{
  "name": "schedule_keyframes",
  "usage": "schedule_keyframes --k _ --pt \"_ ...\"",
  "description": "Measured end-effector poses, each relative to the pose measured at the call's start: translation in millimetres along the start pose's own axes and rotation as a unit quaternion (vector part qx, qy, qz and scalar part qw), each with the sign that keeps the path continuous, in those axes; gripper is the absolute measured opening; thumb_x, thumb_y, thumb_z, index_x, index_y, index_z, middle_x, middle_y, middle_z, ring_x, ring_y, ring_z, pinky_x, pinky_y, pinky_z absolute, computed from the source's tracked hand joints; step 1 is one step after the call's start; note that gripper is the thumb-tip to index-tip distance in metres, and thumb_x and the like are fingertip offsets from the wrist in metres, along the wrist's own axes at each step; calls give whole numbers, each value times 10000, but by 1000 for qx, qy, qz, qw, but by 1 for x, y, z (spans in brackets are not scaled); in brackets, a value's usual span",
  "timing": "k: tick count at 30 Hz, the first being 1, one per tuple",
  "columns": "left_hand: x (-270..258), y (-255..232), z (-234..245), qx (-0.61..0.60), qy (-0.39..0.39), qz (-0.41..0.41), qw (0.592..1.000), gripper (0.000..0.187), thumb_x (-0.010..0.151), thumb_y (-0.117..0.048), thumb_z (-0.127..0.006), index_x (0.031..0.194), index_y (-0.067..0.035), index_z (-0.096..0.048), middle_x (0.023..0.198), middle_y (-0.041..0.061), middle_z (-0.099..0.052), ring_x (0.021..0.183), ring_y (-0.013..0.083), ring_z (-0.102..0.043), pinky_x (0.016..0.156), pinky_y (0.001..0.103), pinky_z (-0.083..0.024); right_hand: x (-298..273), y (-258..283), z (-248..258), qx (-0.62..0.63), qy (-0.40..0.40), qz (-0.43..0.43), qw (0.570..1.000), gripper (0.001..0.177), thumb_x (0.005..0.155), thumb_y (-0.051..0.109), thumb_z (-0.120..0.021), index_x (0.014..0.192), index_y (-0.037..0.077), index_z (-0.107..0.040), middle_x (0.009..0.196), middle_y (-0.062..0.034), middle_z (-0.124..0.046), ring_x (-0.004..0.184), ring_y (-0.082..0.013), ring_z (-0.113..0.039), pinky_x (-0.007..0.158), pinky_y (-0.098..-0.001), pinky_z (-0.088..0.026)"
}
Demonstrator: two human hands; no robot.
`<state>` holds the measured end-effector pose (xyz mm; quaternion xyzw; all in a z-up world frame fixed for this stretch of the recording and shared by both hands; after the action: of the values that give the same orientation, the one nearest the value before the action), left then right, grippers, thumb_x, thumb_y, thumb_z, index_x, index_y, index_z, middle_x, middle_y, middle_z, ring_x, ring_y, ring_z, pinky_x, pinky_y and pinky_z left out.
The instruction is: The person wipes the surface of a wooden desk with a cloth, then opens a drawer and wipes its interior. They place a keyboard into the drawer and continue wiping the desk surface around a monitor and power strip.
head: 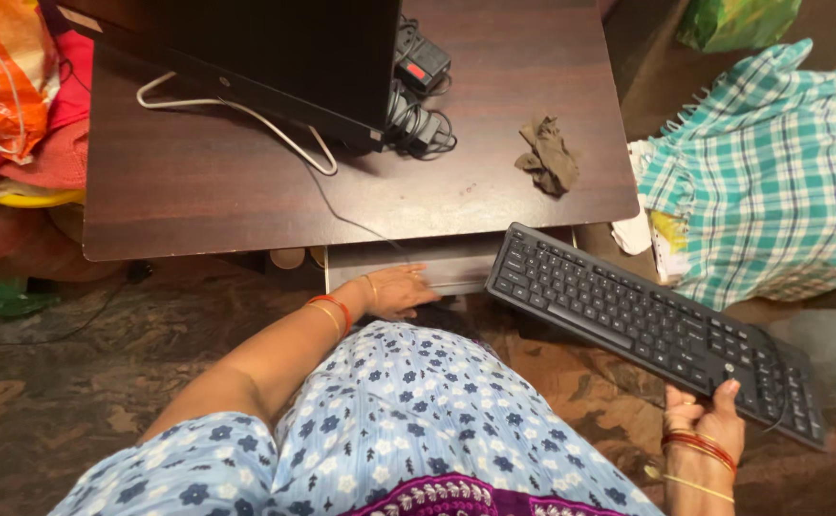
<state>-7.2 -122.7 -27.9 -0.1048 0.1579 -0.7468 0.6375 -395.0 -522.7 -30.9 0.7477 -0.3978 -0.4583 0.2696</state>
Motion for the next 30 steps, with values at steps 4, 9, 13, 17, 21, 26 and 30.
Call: schedule_keyframes --k 4,9,13,17,21,26,30 --pt "-33 -9 -2 -32 0 20 999 424 983 -478 -544 820 -111 -681 752 107 -691 823 334 -653 865 466 -449 -25 -27 22 -68 -75 -9 995 452 1087 347 -626 1406 37 -546 1212 -166 -659 939 -290 -716 683 -226 -613" --pt "-72 -10 16 -67 -19 96 993 574 1008 -524 -461 683 -109 -689 665 101 -673 688 323 -631 847 432 -453 -33 -91 -7 -79 -43 -4 996 423 1056 295 -695 1423 164 -531 1132 -158 -682 809 -270 -695 576 -240 -573" --pt "-101 -11 17 -82 1 183 980 640 1013 -557 -430 685 -99 -733 718 113 -707 716 345 -651 824 453 -484 -18 -144 -32 -101 -12 -6 995 377 1050 268 -670 1315 56 -506 1072 -182 -670 879 -356 -701 734 -499 -656" --pt "-123 -1 8 -142 10 304 942 615 996 -576 -450 790 -100 -778 810 161 -729 818 379 -682 803 483 -534 -8 -193 -78 -23 74 -45 996 403 1036 229 -698 1314 7 -509 1162 -215 -677 1012 -411 -719 868 -603 -629" --pt "-136 11 -8 -126 2 379 917 561 999 -546 -473 828 -110 -782 852 171 -737 842 388 -690 825 495 -533 2 -241 -128 -2 67 -82 994 491 977 179 -695 1346 73 -389 1293 -236 -605 1093 -469 -678 919 -674 -559" --pt "-148 31 -28 -100 -24 436 894 345 939 -398 -606 912 -88 -754 905 166 -744 897 370 -704 830 498 -538 3 -287 -201 20 143 -134 980 496 945 111 -643 1363 169 -381 1316 -201 -591 1162 -470 -634 957 -703 -537" --pt "-158 44 -42 -129 -25 507 852 273 919 -342 -670 969 -85 -744 959 189 -730 938 386 -700 833 485 -556 15 -327 -225 -16 157 -199 967 364 1000 120 -589 1325 35 -450 1293 -224 -606 1189 -460 -630 989 -681 -543"
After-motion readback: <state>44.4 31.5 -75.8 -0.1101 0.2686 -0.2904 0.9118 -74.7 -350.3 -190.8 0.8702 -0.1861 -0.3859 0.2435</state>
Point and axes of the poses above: each hand's wrist, its own x-axis towards the middle knuckle, its own z-axis out of the back of the hand, y = z × x, the point moved 9 cm from there along x, towards the middle knuckle
